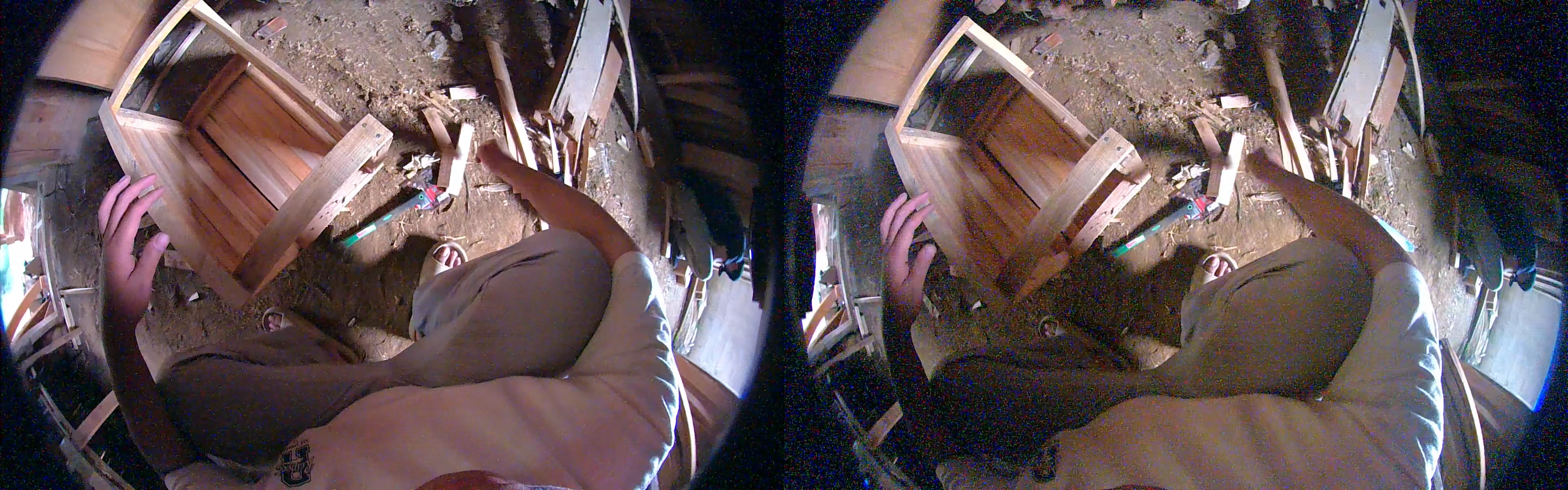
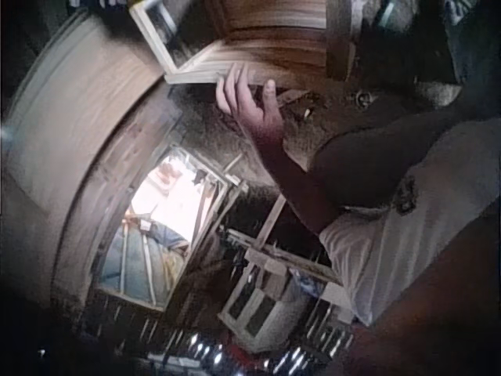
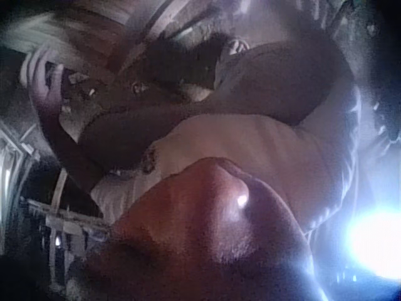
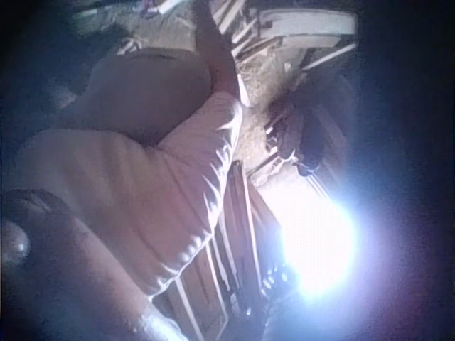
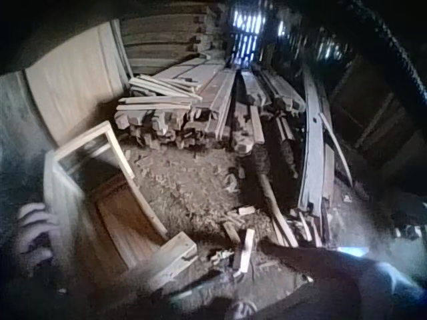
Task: The person assembles a small wooden box-like frame by hand, positioning planks and using a hammer to drive nails into the joints. The person repeatedly adjusts the frame and hammers nails at multiple corners to secure the structure.
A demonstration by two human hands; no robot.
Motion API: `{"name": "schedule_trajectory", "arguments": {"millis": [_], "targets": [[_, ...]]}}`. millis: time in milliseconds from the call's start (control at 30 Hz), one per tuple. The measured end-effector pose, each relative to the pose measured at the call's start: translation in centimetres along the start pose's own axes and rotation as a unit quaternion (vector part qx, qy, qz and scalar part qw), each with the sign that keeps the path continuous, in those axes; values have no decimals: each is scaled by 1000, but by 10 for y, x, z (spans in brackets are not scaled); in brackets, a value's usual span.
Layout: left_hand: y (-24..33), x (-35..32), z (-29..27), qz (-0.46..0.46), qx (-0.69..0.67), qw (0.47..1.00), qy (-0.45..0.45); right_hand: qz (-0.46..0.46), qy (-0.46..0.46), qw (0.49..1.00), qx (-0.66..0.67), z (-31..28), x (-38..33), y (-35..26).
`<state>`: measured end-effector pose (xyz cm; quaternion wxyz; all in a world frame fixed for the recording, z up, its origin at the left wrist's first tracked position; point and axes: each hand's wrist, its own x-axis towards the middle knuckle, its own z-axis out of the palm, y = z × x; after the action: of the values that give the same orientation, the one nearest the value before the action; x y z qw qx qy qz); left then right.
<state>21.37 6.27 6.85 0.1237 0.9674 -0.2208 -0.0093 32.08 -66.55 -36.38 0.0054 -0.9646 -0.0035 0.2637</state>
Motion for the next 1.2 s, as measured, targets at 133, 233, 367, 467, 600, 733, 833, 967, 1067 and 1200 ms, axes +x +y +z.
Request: {"name": "schedule_trajectory", "arguments": {"millis": [133,233,367,467,600,733,833,967,1067,1200], "targets": [[11,-17,-24,-49,54,997,-23,75,-44,935,344,5,1,-112],[10,-21,-21,-59,54,997,-24,72,-25,924,374,0,3,-111],[-3,-27,-8,-81,34,996,-11,99,-76,930,345,-14,25,-75],[-8,-42,-14,-104,43,994,-9,34,-73,948,309,-30,30,-110],[-9,-33,-14,-77,21,996,28,48,36,888,456,-89,20,-57],[-4,-37,-20,-62,-17,997,37,-4,23,813,582,-254,-16,-108],[2,-21,-8,-30,-43,998,38,-93,38,736,670,-381,-142,-197],[16,2,8,34,-86,995,48,-80,-39,725,683,-403,-230,-298],[12,2,21,43,-118,991,34,-64,-178,675,713,-373,-258,-357],[7,0,22,47,-111,992,27,-24,-223,698,680,-339,-273,-370]]}}
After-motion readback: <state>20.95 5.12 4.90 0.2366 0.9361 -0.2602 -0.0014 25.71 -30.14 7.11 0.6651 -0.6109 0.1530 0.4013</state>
